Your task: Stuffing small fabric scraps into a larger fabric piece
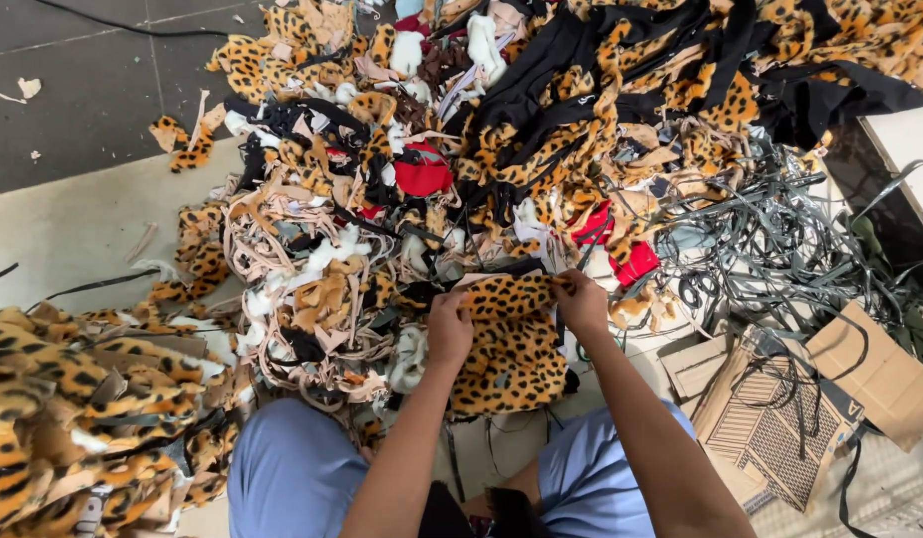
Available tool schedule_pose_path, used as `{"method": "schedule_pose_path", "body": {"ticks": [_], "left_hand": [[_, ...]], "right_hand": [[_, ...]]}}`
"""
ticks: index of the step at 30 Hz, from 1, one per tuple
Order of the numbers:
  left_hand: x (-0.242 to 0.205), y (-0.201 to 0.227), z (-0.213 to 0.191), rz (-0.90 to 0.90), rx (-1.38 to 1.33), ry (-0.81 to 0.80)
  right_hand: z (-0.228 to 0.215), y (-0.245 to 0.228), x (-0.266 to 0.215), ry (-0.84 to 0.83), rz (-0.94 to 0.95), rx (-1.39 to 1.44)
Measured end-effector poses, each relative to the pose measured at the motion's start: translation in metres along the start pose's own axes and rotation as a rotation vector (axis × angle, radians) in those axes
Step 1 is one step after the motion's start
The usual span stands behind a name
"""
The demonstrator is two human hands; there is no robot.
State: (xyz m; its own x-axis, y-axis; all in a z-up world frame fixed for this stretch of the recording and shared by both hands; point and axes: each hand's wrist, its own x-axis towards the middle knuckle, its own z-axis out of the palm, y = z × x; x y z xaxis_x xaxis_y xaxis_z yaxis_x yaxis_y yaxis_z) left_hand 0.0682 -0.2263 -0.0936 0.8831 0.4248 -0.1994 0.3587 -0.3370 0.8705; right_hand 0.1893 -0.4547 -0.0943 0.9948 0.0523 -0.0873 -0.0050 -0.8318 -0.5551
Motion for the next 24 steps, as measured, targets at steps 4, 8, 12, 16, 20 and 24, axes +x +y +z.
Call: {"method": "schedule_pose_path", "body": {"ticks": [4,8,12,16,20,24], "left_hand": [[-0.004,0.004,-0.002,0.038,0.11,0.01],[-0.021,0.03,-0.017,0.118,0.29,0.065],[-0.043,0.047,-0.02,0.414,0.547,0.212],[-0.069,0.057,-0.001,0.525,0.564,0.141],[-0.069,0.026,0.025,0.397,0.818,0.269],[-0.063,0.017,0.022,0.269,0.695,-0.105]], "right_hand": [[-0.002,-0.013,-0.011,-0.027,-0.01,0.045],[-0.003,-0.021,-0.023,0.103,-0.18,-0.08],[-0.011,-0.059,-0.054,0.236,-0.493,-0.224],[0.013,-0.061,-0.093,0.085,-0.655,-0.231],[0.041,-0.042,-0.101,0.142,-0.716,-0.448],[0.052,-0.028,-0.093,0.041,-0.668,-0.477]]}}
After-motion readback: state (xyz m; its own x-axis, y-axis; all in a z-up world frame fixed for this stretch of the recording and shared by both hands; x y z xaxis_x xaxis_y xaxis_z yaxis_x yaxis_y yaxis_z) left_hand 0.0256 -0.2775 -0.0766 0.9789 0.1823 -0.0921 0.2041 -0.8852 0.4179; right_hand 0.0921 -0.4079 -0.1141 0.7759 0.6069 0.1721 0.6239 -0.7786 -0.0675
